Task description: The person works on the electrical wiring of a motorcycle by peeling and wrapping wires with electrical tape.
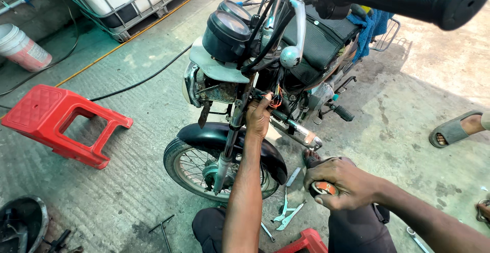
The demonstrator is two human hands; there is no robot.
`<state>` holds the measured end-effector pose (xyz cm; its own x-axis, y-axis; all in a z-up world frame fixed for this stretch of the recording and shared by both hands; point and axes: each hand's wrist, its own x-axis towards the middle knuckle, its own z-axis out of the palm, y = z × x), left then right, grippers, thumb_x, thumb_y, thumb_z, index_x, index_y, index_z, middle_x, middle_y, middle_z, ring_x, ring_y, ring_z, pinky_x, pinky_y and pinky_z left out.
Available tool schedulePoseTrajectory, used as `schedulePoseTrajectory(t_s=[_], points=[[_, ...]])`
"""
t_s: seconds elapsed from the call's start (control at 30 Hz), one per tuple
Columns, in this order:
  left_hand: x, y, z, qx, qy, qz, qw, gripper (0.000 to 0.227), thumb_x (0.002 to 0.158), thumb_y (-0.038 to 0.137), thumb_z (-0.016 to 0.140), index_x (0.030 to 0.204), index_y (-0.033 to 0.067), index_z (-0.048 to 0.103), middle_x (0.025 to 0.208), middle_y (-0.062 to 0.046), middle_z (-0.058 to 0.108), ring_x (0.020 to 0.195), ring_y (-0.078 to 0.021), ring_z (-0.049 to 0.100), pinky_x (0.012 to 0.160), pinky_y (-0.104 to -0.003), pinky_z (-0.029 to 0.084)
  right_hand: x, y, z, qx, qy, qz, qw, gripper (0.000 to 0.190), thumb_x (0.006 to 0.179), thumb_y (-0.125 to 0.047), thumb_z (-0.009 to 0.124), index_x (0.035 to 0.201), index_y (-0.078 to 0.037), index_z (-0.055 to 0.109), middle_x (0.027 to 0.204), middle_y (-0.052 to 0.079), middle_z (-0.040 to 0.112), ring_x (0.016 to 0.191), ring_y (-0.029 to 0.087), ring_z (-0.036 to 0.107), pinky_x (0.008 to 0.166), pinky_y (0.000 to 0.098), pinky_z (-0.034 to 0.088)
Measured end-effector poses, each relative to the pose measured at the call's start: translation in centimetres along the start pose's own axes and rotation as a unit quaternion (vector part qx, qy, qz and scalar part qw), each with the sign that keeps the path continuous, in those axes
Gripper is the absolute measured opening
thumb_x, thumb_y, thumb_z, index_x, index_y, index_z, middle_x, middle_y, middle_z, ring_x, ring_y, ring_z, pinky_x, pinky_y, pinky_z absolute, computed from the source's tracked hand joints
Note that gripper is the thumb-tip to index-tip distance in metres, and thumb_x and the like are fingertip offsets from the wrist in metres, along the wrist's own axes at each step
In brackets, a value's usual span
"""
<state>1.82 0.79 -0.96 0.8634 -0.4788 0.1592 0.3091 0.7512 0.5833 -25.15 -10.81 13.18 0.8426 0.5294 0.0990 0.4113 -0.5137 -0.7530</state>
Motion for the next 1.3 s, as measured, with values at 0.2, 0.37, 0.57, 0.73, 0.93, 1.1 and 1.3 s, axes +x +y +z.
schedulePoseTrajectory(t_s=[0.2, 0.37, 0.57, 0.73, 0.93, 1.1, 1.3], points=[[-0.2, -0.3, 0.3, 0.008, 0.006, 0.011, 1.0, 0.021, 0.094, 0.021, 0.08, 0.105, 0.0067, 0.07, 0.097, -0.003, 0.069, 0.087, -0.0144, 0.065, 0.077, -0.033, 0.053, -2.9, 1.9, 2.7, -0.007, 0.058, 0.107, 0.992, 0.037, 0.077, -0.031, 0.064, 0.102, -0.004, 0.07, 0.091, 0.013, 0.074, 0.087, 0.028, 0.072, 0.081, 0.0419, 0.055], [-0.7, -0.2, 1.5, 0.019, 0.083, 0.011, 0.996, 0.028, 0.093, 0.029, 0.078, 0.104, 0.0053, 0.07, 0.094, -0.003, 0.069, 0.082, -0.0138, 0.064, 0.073, -0.031, 0.053, -4.3, 2.7, 4.8, 0.063, 0.069, 0.216, 0.972, 0.038, 0.084, -0.033, 0.068, 0.109, -0.004, 0.07, 0.09, 0.012, 0.075, 0.084, 0.024, 0.074, 0.078, 0.0386, 0.055], [-2.3, 0.6, 3.1, 0.07, 0.155, 0.025, 0.985, 0.033, 0.096, 0.033, 0.073, 0.113, 0.0054, 0.067, 0.098, -0.003, 0.069, 0.082, -0.0126, 0.065, 0.069, -0.028, 0.05, -5.3, 4.2, 5.6, 0.074, 0.016, 0.426, 0.902, 0.064, 0.094, -0.027, 0.069, 0.154, -0.014, 0.052, 0.095, 0.035, 0.062, 0.079, 0.036, 0.064, 0.08, 0.0426, 0.05], [-3.6, -0.3, 4.5, 0.14, 0.215, 0.098, 0.962, 0.029, 0.096, 0.025, 0.072, 0.118, 0.0069, 0.065, 0.103, 0.001, 0.07, 0.086, -0.0074, 0.064, 0.071, -0.025, 0.05, -3.0, 7.4, 4.1, 0.518, 0.264, 0.217, 0.784, 0.046, 0.086, -0.028, 0.048, 0.123, -0.002, 0.057, 0.102, 0.015, 0.072, 0.08, 0.02, 0.071, 0.058, 0.0339, 0.058], [-4.3, -1.4, 4.4, 0.246, 0.295, 0.063, 0.921, 0.026, 0.098, 0.03, 0.068, 0.105, 0.0049, 0.067, 0.09, 0.0, 0.07, 0.073, -0.0105, 0.065, 0.058, -0.025, 0.046, 6.1, 11.0, -0.5, 0.241, 0.335, 0.233, 0.88, 0.036, 0.089, -0.034, 0.073, 0.104, -0.001, 0.07, 0.089, 0.01, 0.071, 0.074, 0.019, 0.064, 0.056, 0.0307, 0.053], [-4.6, -0.6, 3.6, 0.328, 0.272, 0.045, 0.903, 0.027, 0.099, 0.032, 0.068, 0.097, 0.0055, 0.07, 0.085, -0.001, 0.069, 0.069, -0.0098, 0.066, 0.055, -0.025, 0.045, 11.2, 10.8, -2.6, -0.053, 0.437, 0.187, 0.878, 0.036, 0.08, -0.035, 0.077, 0.102, -0.006, 0.077, 0.102, 0.012, 0.076, 0.085, 0.027, 0.074, 0.077, 0.0376, 0.056], [-5.1, 0.2, 4.1, 0.386, 0.263, 0.053, 0.883, 0.024, 0.097, 0.028, 0.068, 0.098, 0.0041, 0.07, 0.084, -0.001, 0.069, 0.068, -0.0111, 0.064, 0.053, -0.027, 0.042, 14.0, 11.1, -1.9, -0.112, 0.459, 0.229, 0.851, 0.035, 0.08, -0.038, 0.076, 0.097, -0.008, 0.078, 0.104, 0.011, 0.075, 0.096, 0.03, 0.071, 0.08, 0.0413, 0.055]])
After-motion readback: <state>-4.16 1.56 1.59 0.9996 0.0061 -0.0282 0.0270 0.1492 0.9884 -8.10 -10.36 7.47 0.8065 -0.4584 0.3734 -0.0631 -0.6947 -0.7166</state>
